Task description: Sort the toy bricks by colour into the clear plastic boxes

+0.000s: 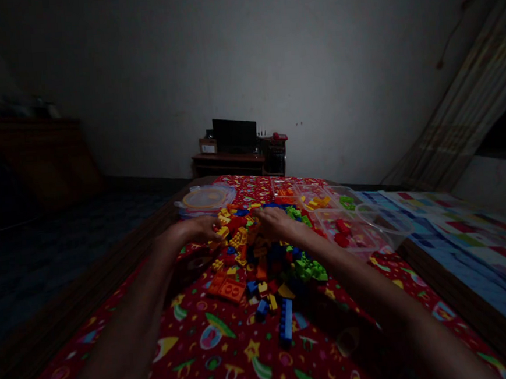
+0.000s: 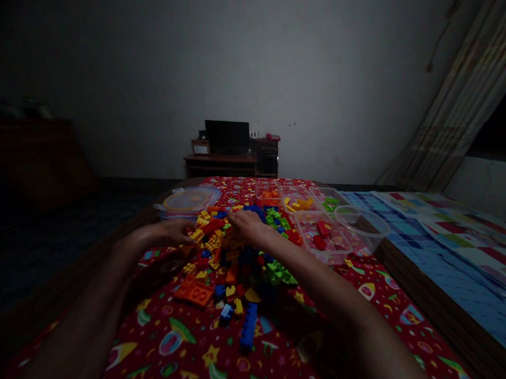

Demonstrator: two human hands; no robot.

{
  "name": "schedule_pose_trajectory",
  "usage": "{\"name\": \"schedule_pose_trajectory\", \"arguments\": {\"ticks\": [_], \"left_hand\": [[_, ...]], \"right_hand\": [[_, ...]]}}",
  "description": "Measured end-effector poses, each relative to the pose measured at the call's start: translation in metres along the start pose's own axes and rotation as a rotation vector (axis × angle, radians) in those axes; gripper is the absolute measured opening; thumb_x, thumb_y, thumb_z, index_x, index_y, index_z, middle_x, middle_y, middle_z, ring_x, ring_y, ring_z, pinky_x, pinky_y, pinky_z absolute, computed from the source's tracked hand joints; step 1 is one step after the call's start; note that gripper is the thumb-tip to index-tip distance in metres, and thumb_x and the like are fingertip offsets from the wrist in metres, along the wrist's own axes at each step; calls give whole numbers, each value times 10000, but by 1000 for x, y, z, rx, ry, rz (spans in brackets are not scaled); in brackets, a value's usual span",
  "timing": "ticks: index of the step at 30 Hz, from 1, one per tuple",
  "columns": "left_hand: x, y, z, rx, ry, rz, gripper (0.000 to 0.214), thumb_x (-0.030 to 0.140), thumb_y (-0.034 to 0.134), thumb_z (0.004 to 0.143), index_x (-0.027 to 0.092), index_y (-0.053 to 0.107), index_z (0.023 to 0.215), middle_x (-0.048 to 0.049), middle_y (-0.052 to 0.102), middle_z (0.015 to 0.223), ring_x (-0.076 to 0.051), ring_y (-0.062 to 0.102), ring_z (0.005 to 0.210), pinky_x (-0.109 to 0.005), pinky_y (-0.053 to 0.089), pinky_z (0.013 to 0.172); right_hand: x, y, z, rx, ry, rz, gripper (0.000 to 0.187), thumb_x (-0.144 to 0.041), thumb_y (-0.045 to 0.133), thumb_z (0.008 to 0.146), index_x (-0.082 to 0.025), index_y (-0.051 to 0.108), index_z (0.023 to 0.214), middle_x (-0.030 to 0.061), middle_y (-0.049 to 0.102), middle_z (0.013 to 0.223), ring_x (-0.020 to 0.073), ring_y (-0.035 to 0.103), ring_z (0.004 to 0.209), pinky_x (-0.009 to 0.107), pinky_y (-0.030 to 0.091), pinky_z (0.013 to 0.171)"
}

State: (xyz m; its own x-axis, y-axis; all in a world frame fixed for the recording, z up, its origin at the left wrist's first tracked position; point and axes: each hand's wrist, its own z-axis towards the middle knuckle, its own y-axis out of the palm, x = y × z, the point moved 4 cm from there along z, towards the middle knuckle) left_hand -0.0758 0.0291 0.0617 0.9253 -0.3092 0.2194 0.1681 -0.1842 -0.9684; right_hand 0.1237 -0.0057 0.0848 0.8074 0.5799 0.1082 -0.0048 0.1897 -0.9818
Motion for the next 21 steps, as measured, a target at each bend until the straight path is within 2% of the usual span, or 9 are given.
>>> {"name": "schedule_pose_trajectory", "arguments": {"ticks": [4, 7, 9, 12, 15, 18, 21], "left_hand": [[9, -3, 1, -10, 67, -36, 388, 418, 548, 690, 156, 661, 953, -69, 698, 918, -218, 620, 804, -263, 475, 673], [16, -6, 1, 54, 102, -157, 478, 482, 544, 695, 158, 641, 1032, -77, 686, 969, -233, 618, 860, -274, 484, 699], [19, -5, 1, 66, 132, -256, 519, 524, 546, 699, 153, 632, 1052, -66, 680, 918, -222, 615, 817, -271, 484, 670], [25, 0, 4, 78, 158, -447, 608, 598, 599, 659, 148, 623, 1066, -47, 664, 862, -203, 612, 742, -262, 481, 611], [40, 9, 10, 87, 156, -705, 688, 628, 665, 610, 157, 602, 1108, -53, 664, 916, -206, 630, 767, -266, 498, 607], [62, 19, 14, 98, 162, -930, 669, 603, 706, 606, 174, 595, 1108, -40, 672, 897, -205, 644, 815, -285, 520, 663], [83, 24, 13, 138, 180, -1047, 605, 591, 723, 602, 172, 623, 1028, -28, 676, 859, -196, 649, 796, -292, 525, 673]], "right_hand": [[-8, 9, 1, -88, 4, -54, 388, -185, 398, 929, -156, 518, 1297, 139, 654, 1136, 231, 613, 1019, 285, 450, 772], [-2, 13, 0, -47, -4, -21, 400, -214, 432, 923, -196, 521, 1312, 115, 658, 1150, 224, 605, 1053, 282, 446, 811], [6, 14, -1, 9, 29, 62, 428, -223, 508, 881, -212, 532, 1308, 103, 668, 1134, 228, 609, 1048, 294, 447, 833], [19, 15, -5, 158, 116, 325, 453, -202, 600, 792, -212, 577, 1245, 71, 690, 1070, 221, 634, 979, 298, 469, 815], [29, 18, -12, 313, 221, 726, 363, -222, 610, 764, -206, 623, 1127, 26, 695, 956, 186, 654, 856, 274, 501, 735], [34, 23, -20, 328, 321, 1055, 349, -285, 599, 770, -202, 613, 1108, 12, 674, 868, 170, 648, 719, 269, 517, 608], [35, 25, -26, 301, 344, 1250, 366, -326, 626, 758, -195, 602, 1099, 36, 665, 907, 175, 646, 732, 276, 529, 587]]}}
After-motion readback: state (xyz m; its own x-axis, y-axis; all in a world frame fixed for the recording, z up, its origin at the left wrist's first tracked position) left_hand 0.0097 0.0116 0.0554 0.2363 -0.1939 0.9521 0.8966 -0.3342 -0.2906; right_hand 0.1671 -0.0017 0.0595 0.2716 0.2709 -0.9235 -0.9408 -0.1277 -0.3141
